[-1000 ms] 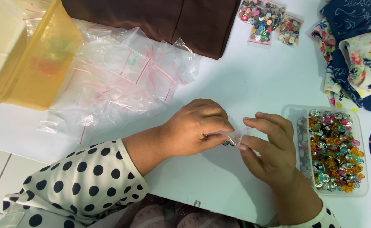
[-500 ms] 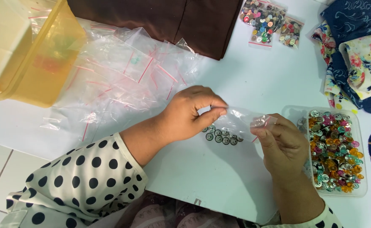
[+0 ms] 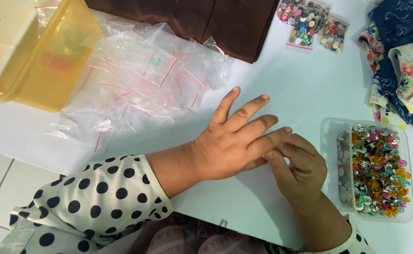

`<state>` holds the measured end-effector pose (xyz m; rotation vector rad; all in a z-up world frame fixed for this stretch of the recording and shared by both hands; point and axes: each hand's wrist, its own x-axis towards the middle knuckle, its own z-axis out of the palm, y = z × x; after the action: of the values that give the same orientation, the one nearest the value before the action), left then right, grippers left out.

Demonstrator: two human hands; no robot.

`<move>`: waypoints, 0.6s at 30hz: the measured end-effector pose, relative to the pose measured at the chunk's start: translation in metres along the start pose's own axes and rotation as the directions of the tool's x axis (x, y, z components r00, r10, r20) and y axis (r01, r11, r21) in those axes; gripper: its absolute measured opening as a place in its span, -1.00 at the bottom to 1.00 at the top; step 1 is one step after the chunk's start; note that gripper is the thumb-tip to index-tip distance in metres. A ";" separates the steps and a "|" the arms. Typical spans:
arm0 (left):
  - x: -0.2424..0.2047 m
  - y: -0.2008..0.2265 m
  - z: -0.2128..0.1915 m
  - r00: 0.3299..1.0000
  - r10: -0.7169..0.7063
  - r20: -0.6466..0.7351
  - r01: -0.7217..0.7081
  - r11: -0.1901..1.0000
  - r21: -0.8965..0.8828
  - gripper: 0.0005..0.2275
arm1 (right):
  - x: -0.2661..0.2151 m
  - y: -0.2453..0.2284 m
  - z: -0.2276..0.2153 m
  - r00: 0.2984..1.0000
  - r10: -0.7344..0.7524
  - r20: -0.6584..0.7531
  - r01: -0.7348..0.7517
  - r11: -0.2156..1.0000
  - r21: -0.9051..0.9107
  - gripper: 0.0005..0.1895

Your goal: Sorting small colorful buttons from a container and placing them into small plastic bags

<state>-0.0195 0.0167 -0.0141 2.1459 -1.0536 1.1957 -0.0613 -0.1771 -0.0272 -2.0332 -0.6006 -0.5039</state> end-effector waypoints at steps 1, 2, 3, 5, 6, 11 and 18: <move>0.000 0.000 0.000 1.000 -0.001 0.001 0.001 1.000 -0.004 -0.79 | 0.000 -0.002 -0.001 1.000 0.004 0.000 -0.004 1.000 -0.002 -0.88; 0.000 0.000 -0.001 1.000 -0.002 0.015 0.001 1.000 0.017 -0.78 | 0.001 -0.002 -0.002 1.000 0.030 0.009 -0.030 0.999 -0.014 -0.86; -0.001 -0.001 -0.001 1.000 -0.002 0.029 0.001 0.999 0.038 -0.76 | 0.002 -0.003 -0.002 0.998 0.057 0.017 -0.056 0.998 -0.027 -0.84; -0.002 -0.003 0.000 0.999 -0.023 0.024 0.023 1.000 0.003 -0.77 | 0.003 -0.002 -0.003 0.999 0.042 0.024 -0.042 0.999 -0.025 -0.82; -0.002 -0.003 0.001 0.999 -0.039 0.020 0.040 0.999 -0.035 -0.75 | 0.002 -0.002 -0.004 0.999 0.028 0.026 -0.028 0.999 -0.025 -0.80; -0.005 -0.008 -0.001 0.994 -0.020 0.110 0.032 0.993 -0.110 -0.66 | -0.005 0.012 -0.013 0.997 0.017 0.072 -0.012 0.997 -0.074 -0.82; -0.007 -0.030 -0.005 0.938 -0.194 0.287 0.274 0.923 -0.272 -0.43 | 0.007 0.007 -0.032 0.992 0.105 0.076 -0.107 0.994 0.023 -0.82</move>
<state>-0.0004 0.0412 -0.0186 2.1361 -0.9746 0.6092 -0.0550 -0.2059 -0.0120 -2.0532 -0.5375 -0.3567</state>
